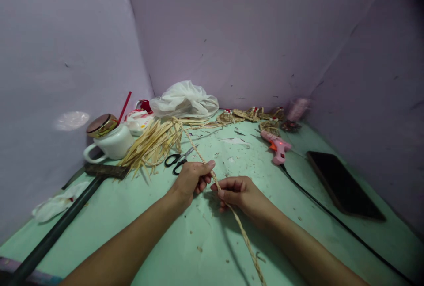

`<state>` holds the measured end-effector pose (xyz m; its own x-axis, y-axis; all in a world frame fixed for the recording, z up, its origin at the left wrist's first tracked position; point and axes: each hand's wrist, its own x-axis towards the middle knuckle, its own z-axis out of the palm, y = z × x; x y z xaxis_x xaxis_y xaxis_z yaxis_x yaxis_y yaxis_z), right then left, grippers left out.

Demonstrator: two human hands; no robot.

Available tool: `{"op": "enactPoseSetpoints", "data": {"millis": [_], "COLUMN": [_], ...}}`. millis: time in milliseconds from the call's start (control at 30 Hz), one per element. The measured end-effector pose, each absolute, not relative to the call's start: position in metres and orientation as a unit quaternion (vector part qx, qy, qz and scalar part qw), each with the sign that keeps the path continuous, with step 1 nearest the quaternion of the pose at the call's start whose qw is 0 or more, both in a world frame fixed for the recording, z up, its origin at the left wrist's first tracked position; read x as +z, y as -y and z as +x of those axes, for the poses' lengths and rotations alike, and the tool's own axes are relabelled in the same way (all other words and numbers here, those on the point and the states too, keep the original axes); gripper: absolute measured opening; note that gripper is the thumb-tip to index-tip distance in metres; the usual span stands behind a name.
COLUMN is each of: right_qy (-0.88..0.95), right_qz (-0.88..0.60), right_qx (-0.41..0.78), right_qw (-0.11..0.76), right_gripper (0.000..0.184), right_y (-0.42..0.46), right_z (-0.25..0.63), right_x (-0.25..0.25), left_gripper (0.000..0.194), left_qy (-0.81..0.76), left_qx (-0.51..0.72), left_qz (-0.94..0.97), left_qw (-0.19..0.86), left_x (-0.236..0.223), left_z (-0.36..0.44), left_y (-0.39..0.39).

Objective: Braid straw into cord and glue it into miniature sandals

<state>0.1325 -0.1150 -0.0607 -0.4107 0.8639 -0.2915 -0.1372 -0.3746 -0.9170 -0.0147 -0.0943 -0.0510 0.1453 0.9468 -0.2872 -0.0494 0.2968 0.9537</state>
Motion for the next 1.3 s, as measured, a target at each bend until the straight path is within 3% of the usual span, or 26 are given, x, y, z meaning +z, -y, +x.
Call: {"op": "enactPoseSetpoints", "data": {"millis": [333, 433, 600, 733, 900, 1067, 1233, 1300], "right_qy": [0.515, 0.601, 0.721, 0.656, 0.546, 0.545, 0.64, 0.625], "right_qz": [-0.405, -0.394, -0.354, -0.385, -0.419, -0.42, -0.395, -0.405], "right_qx": [0.688, 0.593, 0.44, 0.537, 0.658, 0.653, 0.522, 0.522], "right_qw": [0.312, 0.363, 0.403, 0.365, 0.307, 0.317, 0.402, 0.417], "right_gripper": [0.019, 0.013, 0.02, 0.016, 0.03, 0.022, 0.009, 0.008], "right_y": [0.116, 0.119, 0.125, 0.122, 0.116, 0.118, 0.124, 0.122], "right_z": [0.135, 0.134, 0.133, 0.134, 0.134, 0.133, 0.131, 0.131], "right_x": [-0.06, -0.057, -0.055, -0.057, -0.056, -0.055, -0.055, -0.056], "left_gripper": [0.032, 0.03, 0.034, 0.028, 0.026, 0.028, 0.029, 0.032], "left_qy": [-0.542, -0.537, -0.522, -0.524, -0.539, -0.549, -0.545, -0.536], "left_qx": [0.425, 0.419, 0.394, 0.42, 0.467, 0.471, 0.449, 0.445], "left_qz": [0.43, 0.421, 0.397, 0.38, 0.363, 0.364, 0.373, 0.379], "left_qw": [0.583, 0.599, 0.644, 0.636, 0.6, 0.586, 0.602, 0.609], "left_x": [-0.051, -0.054, -0.057, -0.057, -0.06, -0.062, -0.065, -0.064], "left_z": [-0.009, -0.006, 0.002, 0.0, -0.007, -0.004, 0.007, 0.007], "left_y": [0.096, 0.098, 0.103, 0.099, 0.09, 0.091, 0.096, 0.097]}}
